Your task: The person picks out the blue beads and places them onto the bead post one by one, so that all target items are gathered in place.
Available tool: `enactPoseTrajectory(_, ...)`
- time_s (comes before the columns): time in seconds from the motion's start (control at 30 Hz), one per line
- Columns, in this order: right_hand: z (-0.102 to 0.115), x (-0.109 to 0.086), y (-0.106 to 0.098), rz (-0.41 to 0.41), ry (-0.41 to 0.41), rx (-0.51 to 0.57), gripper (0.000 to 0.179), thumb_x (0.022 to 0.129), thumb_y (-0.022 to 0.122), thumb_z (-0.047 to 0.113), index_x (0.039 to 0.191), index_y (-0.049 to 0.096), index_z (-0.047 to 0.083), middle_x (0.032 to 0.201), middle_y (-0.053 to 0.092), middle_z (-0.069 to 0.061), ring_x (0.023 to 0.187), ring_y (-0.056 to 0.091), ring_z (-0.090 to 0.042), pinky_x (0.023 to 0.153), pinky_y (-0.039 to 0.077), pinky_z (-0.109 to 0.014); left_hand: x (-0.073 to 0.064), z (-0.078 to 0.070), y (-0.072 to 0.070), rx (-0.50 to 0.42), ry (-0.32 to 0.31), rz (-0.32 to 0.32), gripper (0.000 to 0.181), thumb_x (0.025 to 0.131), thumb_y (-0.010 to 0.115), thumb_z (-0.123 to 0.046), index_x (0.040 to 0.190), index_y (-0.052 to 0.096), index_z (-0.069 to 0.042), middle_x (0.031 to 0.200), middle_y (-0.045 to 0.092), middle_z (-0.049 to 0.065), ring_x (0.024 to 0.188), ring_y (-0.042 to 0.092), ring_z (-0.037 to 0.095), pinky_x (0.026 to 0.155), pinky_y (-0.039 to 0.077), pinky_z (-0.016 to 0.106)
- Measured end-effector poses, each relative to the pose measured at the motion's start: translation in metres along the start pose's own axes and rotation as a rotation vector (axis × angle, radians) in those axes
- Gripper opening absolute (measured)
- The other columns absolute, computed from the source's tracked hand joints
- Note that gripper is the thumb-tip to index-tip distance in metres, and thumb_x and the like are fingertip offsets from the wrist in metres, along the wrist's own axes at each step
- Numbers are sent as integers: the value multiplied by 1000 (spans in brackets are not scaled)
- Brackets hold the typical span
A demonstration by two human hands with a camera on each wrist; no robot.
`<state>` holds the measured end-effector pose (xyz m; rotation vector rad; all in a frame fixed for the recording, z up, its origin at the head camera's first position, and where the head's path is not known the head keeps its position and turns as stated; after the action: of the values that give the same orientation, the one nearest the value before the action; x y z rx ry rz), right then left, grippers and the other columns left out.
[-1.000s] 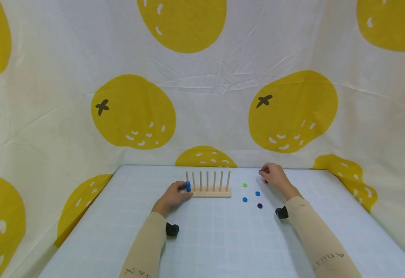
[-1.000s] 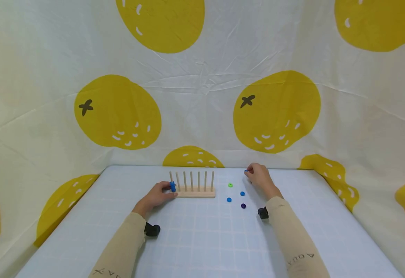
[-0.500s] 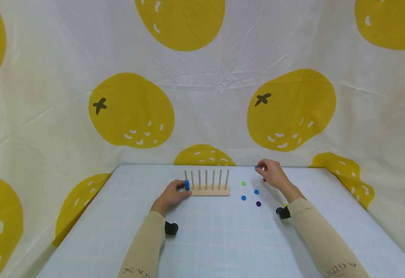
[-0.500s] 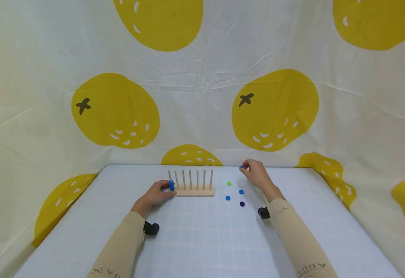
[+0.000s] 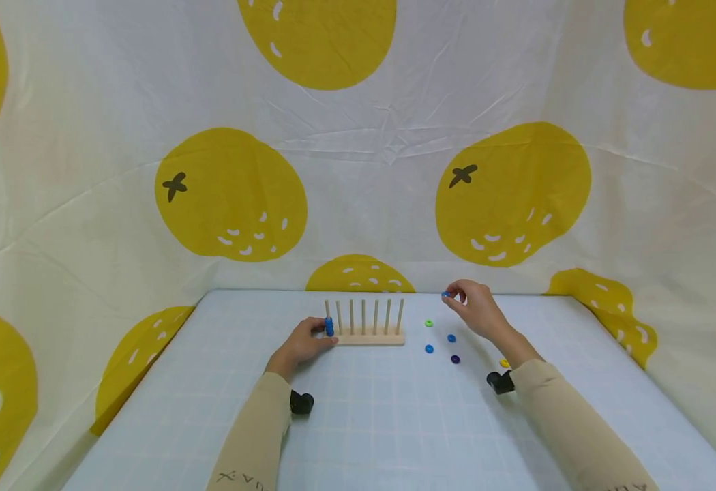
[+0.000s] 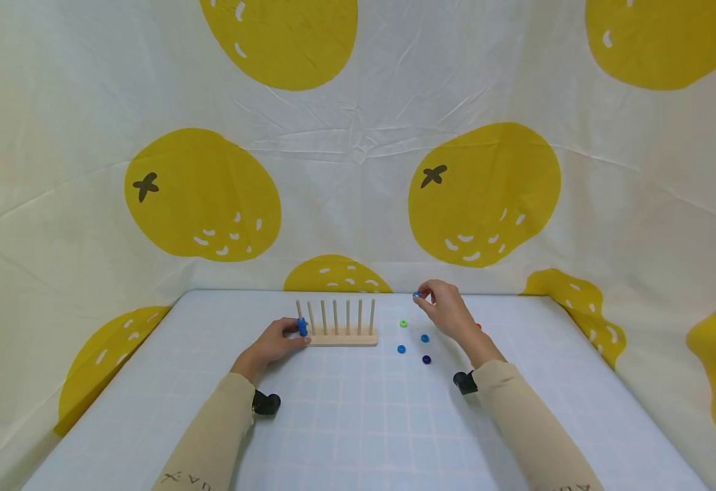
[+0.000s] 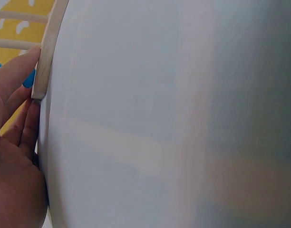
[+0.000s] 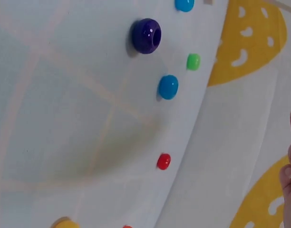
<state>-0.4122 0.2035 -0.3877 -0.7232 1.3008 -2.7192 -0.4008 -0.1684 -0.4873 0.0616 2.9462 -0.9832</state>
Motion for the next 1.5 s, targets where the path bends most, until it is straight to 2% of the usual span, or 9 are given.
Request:
enactPoseTrajectory(0.4,31,-7,12,13,-69,33,19,97,73,14,112,68,6,99,65,-5,91,53,-24,76,49,-30,-1,2,2,-8,0,4,54,92,78,-24,137,60,0,135,59,17,131,50,36,116,35,56)
enactPoseTrajectory(0.53,40,-8,16,5,-92,49,19,95,74,12,112,69,5,97,65,-5,90,55,-27,74,48,-30,-3,2,3,-2,4,7,54,92,78,-25,136,60,0,133,60,16,128,51,35,115,36,55)
enactPoseTrajectory(0.7,51,-7,22,-2,-135,57,19,95,74,12,111,69,4,96,65,-4,87,54,-25,71,48,-28,-4,0,3,-4,7,9,54,92,78,-25,137,59,0,135,59,17,130,50,36,116,35,56)
enactPoseTrajectory(1.07,73,1,36,2,-183,98,17,95,74,14,108,69,5,94,63,-3,88,56,-31,70,47,-28,-1,-2,0,-1,10,4,53,92,78,-24,136,60,-1,137,59,18,133,49,37,117,33,56)
enactPoseTrajectory(1.27,87,5,47,10,-196,121,14,95,74,13,106,69,6,93,63,-2,87,55,-29,71,47,-28,0,0,1,4,8,3,53,92,77,-25,136,60,-1,138,59,17,134,49,38,118,33,56)
enactPoseTrajectory(1.5,102,12,60,39,-206,147,12,95,74,13,105,70,7,93,63,-1,89,57,-32,74,50,-34,-2,-2,-1,14,8,0,54,93,77,-24,137,59,-1,138,59,18,134,49,37,117,34,56)
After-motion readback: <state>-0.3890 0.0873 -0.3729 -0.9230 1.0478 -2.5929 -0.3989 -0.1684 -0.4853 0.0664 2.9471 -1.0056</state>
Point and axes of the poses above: each hand's wrist, its own x-axis towards the middle knuckle, its own y-axis out of the palm, z = x × y, the point moved 6 cm from there along x, towards the middle knuckle
